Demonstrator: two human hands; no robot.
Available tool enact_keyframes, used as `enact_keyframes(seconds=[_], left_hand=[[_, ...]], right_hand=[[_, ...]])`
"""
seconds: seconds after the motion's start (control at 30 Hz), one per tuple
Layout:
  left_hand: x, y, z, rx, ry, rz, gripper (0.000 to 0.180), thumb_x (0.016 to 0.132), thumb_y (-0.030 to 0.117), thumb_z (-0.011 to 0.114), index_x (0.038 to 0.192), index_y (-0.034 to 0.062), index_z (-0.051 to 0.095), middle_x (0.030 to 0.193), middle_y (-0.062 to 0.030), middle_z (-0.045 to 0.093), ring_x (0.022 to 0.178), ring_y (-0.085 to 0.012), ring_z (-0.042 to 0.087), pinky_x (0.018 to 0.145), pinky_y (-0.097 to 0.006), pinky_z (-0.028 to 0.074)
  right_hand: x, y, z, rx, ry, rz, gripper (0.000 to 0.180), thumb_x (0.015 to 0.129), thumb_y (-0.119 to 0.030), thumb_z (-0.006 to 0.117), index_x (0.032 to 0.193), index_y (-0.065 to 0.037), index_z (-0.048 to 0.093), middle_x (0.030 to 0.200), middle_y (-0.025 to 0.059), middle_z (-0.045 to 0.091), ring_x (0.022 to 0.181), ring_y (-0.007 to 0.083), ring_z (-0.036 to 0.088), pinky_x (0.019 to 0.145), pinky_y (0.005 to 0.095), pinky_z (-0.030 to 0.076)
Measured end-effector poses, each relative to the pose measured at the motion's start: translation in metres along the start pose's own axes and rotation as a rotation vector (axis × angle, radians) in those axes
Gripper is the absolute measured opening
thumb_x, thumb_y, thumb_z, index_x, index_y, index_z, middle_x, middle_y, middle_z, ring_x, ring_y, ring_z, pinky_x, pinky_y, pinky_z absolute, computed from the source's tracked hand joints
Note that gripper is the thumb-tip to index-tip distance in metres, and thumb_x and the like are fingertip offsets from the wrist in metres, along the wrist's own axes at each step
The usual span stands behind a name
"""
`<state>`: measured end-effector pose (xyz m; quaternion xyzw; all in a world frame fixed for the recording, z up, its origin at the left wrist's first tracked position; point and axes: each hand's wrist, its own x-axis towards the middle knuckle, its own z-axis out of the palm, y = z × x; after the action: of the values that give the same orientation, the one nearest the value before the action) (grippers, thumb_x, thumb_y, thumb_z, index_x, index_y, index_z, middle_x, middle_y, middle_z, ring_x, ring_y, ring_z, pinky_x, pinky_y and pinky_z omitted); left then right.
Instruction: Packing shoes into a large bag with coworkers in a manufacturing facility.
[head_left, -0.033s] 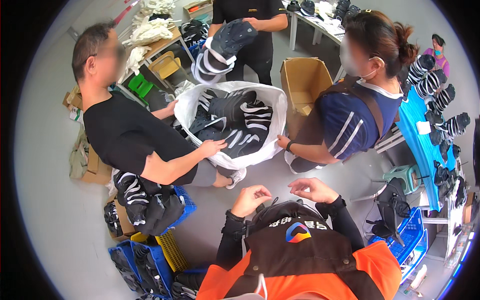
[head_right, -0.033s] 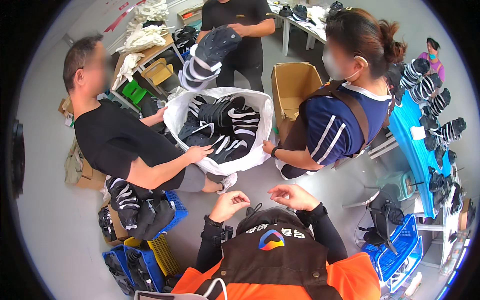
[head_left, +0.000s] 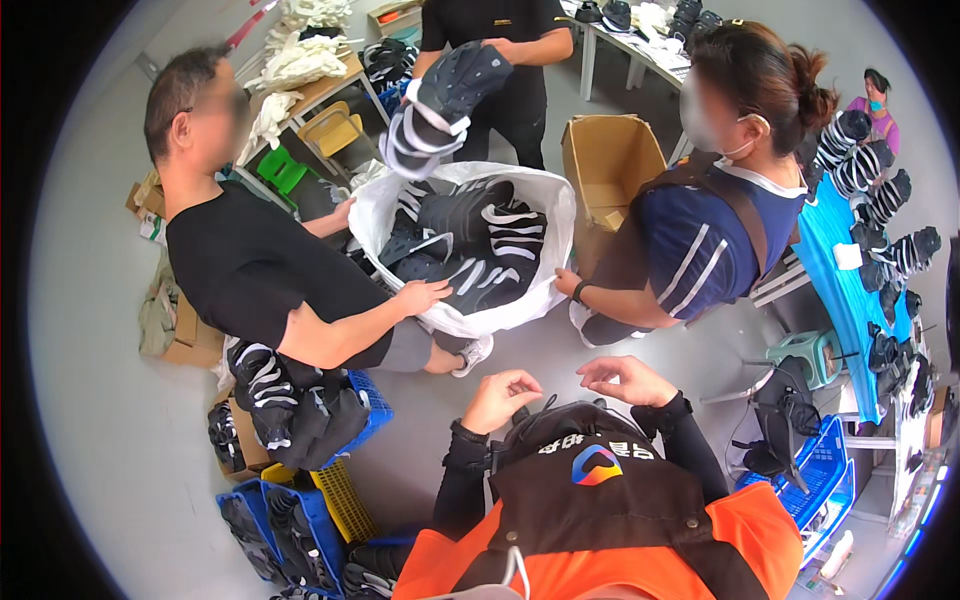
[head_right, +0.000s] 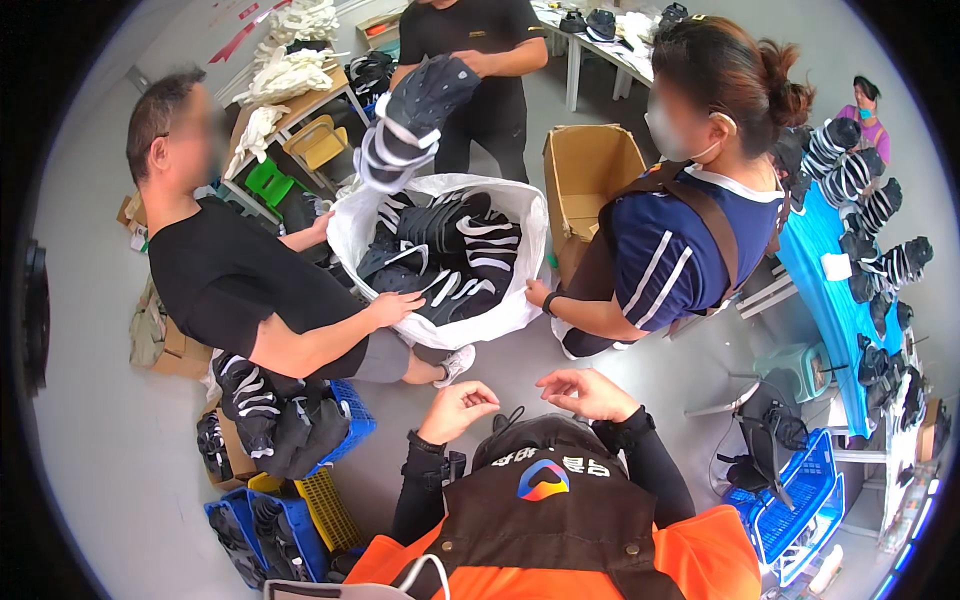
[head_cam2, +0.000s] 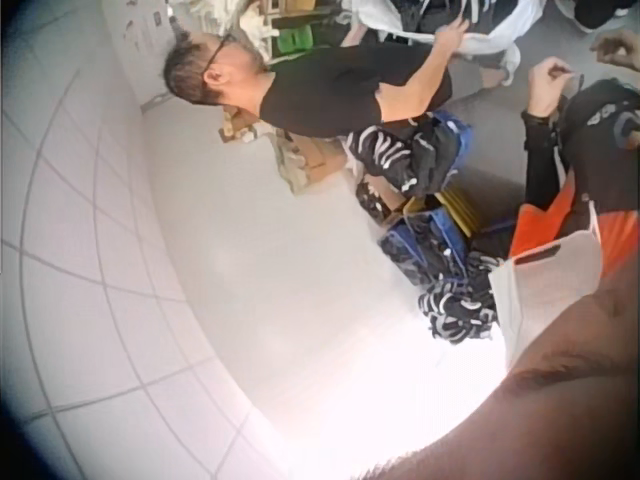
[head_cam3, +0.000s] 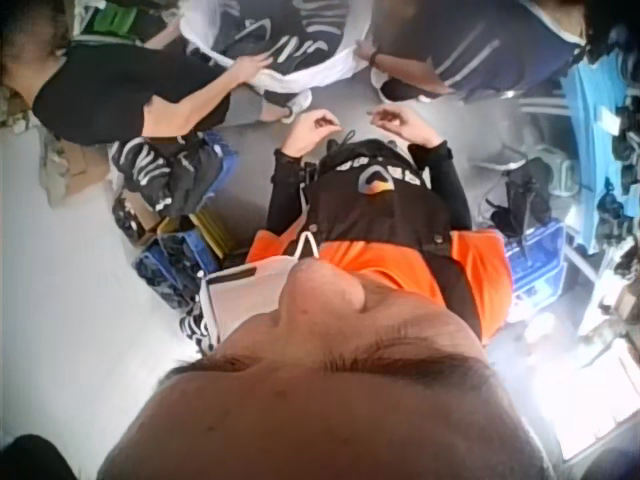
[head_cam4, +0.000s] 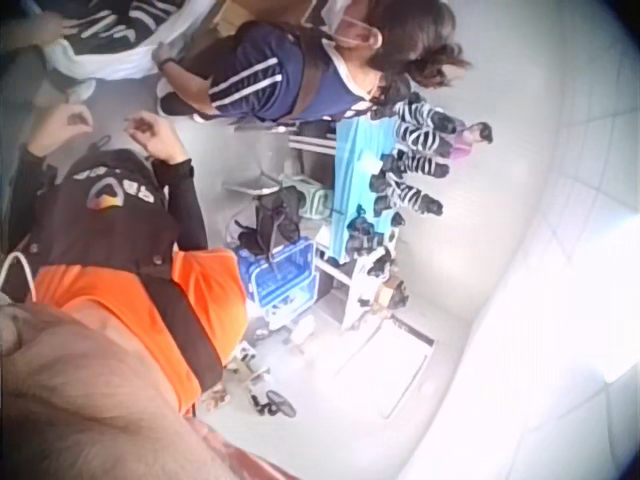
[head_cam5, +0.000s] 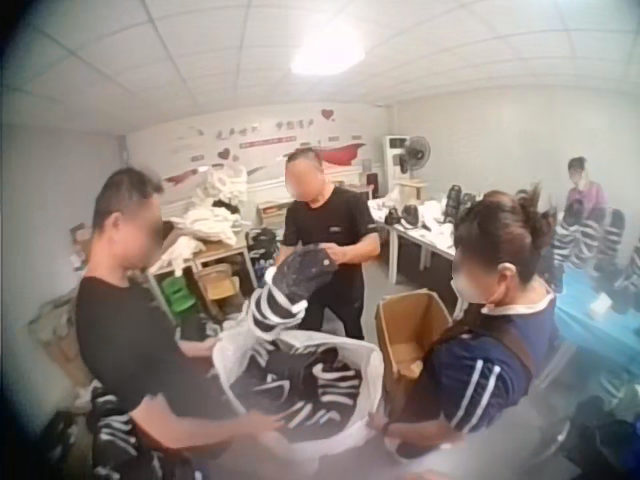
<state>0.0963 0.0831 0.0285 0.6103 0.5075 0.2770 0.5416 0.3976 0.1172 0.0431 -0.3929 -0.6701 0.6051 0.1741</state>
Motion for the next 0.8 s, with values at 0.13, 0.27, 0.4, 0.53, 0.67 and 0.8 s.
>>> enact_keyframes(seconds=[0.13,0.27,0.4,0.53,0.67,0.8], left_hand=[[-0.001,-0.006,0.000,-0.006,0.041,0.008,0.011,0.087,0.011,0.077,0.093,0.0030,0.074,0.077,0.0026,0.068,0.068,-0.0030,0.057,0.065,-0.022,0.048],[0.001,-0.009,0.001,0.016,0.033,-0.008,0.011,0.087,0.012,0.077,0.093,0.0031,0.073,0.078,0.0032,0.068,0.068,-0.0027,0.057,0.065,-0.022,0.048],[0.005,-0.008,0.002,0.016,0.019,-0.017,0.012,0.087,0.012,0.078,0.093,0.0032,0.073,0.077,0.0040,0.067,0.068,-0.0023,0.056,0.064,-0.021,0.047],[0.006,0.003,0.003,0.019,0.003,-0.011,0.011,0.088,0.012,0.077,0.093,0.0033,0.073,0.075,0.0049,0.065,0.067,-0.0018,0.053,0.063,-0.021,0.045],[0.006,-0.012,0.004,0.030,-0.002,-0.028,0.014,0.085,0.014,0.078,0.093,0.0028,0.073,0.077,-0.0017,0.071,0.069,-0.0073,0.061,0.066,-0.027,0.051],[0.000,-0.007,0.005,-0.012,0.088,0.025,0.012,0.087,0.011,0.077,0.094,0.0024,0.073,0.081,-0.0009,0.071,0.070,-0.0065,0.061,0.067,-0.025,0.050]], right_hand=[[-0.001,0.009,0.002,0.018,-0.004,-0.017,0.032,0.093,-0.009,0.066,0.125,-0.005,0.066,0.103,0.0067,0.075,0.093,0.0143,0.069,0.086,0.0294,0.054],[-0.003,0.011,0.001,0.018,0.005,-0.027,0.032,0.093,-0.008,0.065,0.125,-0.004,0.066,0.102,0.0068,0.075,0.093,0.0145,0.069,0.086,0.0295,0.054],[-0.005,0.009,0.000,0.031,0.006,-0.019,0.032,0.093,-0.008,0.065,0.125,-0.004,0.066,0.101,0.0069,0.075,0.093,0.0147,0.070,0.086,0.0296,0.054],[-0.010,0.012,0.000,0.030,0.020,-0.016,0.032,0.093,-0.007,0.065,0.124,-0.004,0.066,0.101,0.0067,0.075,0.092,0.0148,0.070,0.085,0.0297,0.054],[-0.015,0.017,0.007,0.104,0.019,-0.006,0.032,0.093,-0.006,0.065,0.125,-0.005,0.066,0.102,0.0074,0.075,0.092,0.0130,0.069,0.086,0.0296,0.054],[-0.018,0.016,0.010,0.062,-0.003,0.013,0.033,0.096,-0.009,0.065,0.129,-0.006,0.064,0.107,0.0058,0.075,0.096,0.0127,0.068,0.085,0.0294,0.054]])
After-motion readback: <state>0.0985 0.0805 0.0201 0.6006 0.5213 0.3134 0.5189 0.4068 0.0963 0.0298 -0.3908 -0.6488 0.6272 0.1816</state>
